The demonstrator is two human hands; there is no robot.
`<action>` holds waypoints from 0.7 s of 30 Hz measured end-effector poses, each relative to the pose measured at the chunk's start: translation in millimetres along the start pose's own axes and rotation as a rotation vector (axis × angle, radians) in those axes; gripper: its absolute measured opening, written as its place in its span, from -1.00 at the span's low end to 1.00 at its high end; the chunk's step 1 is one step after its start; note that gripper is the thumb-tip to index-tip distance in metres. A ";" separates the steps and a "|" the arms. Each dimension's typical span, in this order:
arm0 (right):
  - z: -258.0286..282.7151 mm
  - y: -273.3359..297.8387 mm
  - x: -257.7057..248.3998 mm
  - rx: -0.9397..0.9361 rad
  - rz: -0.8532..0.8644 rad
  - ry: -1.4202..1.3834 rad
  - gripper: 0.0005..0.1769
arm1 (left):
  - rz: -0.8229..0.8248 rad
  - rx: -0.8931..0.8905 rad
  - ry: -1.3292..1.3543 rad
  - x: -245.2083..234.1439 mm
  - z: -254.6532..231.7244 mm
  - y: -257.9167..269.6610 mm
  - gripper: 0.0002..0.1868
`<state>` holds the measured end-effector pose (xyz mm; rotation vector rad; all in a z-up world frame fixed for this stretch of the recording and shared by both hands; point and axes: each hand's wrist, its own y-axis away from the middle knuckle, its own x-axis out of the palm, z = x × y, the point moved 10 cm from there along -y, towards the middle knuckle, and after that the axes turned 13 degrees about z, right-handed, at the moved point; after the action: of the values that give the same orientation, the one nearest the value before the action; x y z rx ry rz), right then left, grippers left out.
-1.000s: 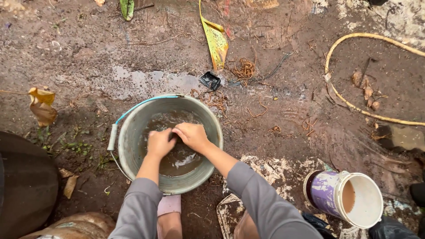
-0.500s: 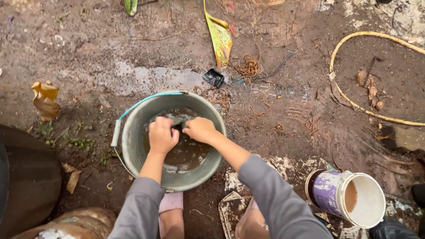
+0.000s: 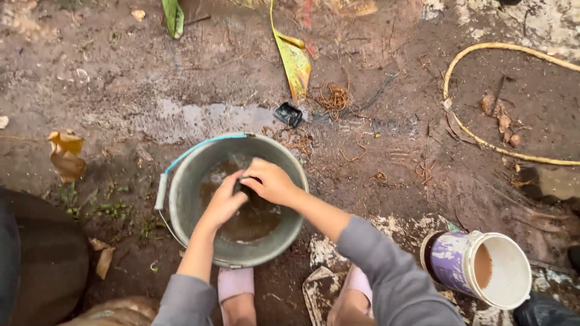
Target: Cleaning large plastic garden pots using a wet cloth and a bucket of water in a nursery setting.
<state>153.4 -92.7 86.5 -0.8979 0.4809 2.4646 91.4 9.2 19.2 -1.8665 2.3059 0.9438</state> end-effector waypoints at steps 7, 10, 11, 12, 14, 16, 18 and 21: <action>49.5 62.6 -51.8 -0.458 -0.492 -0.268 0.08 | -0.217 0.470 0.191 -35.0 -146.0 57.8 -0.84; 19.7 49.1 -18.2 -0.340 -0.463 -0.349 -0.10 | -0.169 0.530 0.270 -37.7 -181.2 77.2 -0.75; 10.9 47.3 -11.5 -0.337 -0.466 -0.351 -0.10 | -0.165 0.530 0.269 -40.3 -174.1 74.4 -0.75; -6.7 41.2 -1.0 -0.253 -0.436 -0.412 -0.21 | -0.244 0.508 0.178 -48.4 -166.6 74.5 -0.80; -35.5 38.5 13.7 -0.166 -0.404 -0.473 -0.28 | -0.322 0.483 0.089 -60.0 -137.1 74.4 -0.80; -75.5 34.7 26.6 -0.001 -0.341 -0.586 -0.25 | -0.395 0.162 0.164 -78.0 -63.3 63.6 -0.76; -68.9 37.5 7.5 0.057 -0.292 -0.684 -0.31 | -0.336 0.124 0.054 -69.1 -13.3 44.7 -0.73; -60.6 39.7 21.8 0.066 -0.163 -0.986 -0.28 | -0.076 0.130 0.090 -17.5 -28.2 47.3 -0.30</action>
<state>148.0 -147.3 34.4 0.3369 0.1166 2.3570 63.6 16.0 69.3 -1.9654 2.2649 0.6969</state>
